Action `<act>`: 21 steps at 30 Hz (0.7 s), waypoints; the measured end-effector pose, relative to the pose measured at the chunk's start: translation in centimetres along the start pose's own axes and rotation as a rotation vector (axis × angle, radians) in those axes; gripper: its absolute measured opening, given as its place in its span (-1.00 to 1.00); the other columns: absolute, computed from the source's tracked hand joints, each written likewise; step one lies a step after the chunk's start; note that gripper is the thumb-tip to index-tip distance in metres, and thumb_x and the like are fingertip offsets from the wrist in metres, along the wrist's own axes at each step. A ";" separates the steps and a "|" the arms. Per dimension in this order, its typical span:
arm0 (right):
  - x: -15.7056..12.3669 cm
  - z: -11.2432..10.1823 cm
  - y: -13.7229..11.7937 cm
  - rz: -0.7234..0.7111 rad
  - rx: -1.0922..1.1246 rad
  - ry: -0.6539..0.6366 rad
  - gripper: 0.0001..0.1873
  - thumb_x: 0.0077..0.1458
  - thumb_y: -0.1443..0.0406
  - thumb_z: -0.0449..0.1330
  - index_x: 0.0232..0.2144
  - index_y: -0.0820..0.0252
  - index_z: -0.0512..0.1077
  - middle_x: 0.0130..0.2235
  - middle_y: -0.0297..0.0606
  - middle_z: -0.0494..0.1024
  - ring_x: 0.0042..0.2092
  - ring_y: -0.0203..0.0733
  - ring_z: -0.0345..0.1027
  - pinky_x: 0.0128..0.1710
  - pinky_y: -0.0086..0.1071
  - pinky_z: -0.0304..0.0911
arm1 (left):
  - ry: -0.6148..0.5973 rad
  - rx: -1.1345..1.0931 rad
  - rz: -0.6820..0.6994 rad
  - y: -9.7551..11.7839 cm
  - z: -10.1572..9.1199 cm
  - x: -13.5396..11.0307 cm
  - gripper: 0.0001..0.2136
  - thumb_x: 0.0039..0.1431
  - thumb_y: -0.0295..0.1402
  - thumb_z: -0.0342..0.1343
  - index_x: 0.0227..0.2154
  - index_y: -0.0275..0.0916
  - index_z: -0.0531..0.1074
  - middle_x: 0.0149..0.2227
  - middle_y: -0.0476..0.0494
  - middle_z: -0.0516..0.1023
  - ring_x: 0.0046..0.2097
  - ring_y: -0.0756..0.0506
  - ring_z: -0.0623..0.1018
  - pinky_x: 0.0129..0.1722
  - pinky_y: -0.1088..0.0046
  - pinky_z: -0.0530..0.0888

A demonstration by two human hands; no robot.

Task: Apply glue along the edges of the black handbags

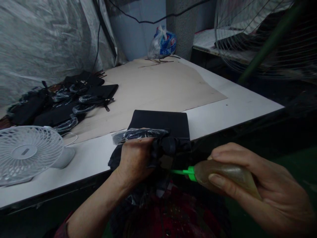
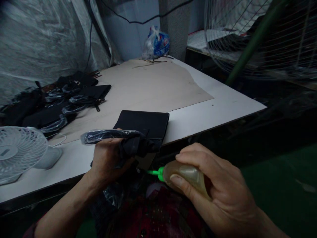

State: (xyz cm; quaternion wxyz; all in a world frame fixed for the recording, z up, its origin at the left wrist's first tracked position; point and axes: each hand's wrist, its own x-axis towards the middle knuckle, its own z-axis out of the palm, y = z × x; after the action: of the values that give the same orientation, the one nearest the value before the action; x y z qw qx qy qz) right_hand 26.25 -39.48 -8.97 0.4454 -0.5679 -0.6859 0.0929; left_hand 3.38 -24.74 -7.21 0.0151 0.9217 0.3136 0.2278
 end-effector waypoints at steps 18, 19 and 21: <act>-0.3 -0.4 0.1 -0.040 0.032 -0.053 -0.80 0.34 0.20 0.23 -0.02 0.02 0.41 -0.17 -0.26 0.60 -0.23 -0.20 0.58 -0.33 -0.44 0.48 | -0.003 -0.039 -0.001 0.0 -0.1 -0.1 -0.91 0.01 -0.31 0.08 -0.49 -0.18 0.43 -0.50 -0.13 0.56 -0.51 -0.12 0.54 -0.55 0.39 0.37; -0.5 -0.4 0.2 -0.035 0.039 -0.067 -0.80 0.34 0.19 0.24 -0.02 0.02 0.41 -0.16 -0.26 0.60 -0.22 -0.20 0.58 -0.33 -0.44 0.48 | -0.002 -0.039 -0.004 0.0 -0.1 -0.1 -0.90 0.01 -0.30 0.08 -0.49 -0.18 0.44 -0.48 -0.14 0.57 -0.50 -0.12 0.54 -0.55 0.38 0.37; -0.7 -0.4 0.3 -0.045 0.040 -0.073 -0.79 0.33 0.21 0.24 -0.01 0.02 0.41 -0.15 -0.26 0.59 -0.22 -0.20 0.57 -0.33 -0.44 0.47 | -0.001 -0.041 -0.008 -0.1 -0.1 -0.1 -0.89 0.00 -0.29 0.07 -0.50 -0.18 0.43 -0.46 -0.15 0.57 -0.50 -0.11 0.53 -0.55 0.38 0.36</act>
State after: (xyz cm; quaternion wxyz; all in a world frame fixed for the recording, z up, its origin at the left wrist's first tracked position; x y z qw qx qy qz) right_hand 26.67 -40.10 -9.28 0.4331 -0.5396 -0.7124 0.1172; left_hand 3.20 -24.80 -7.18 0.0351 0.9200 0.3126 0.2336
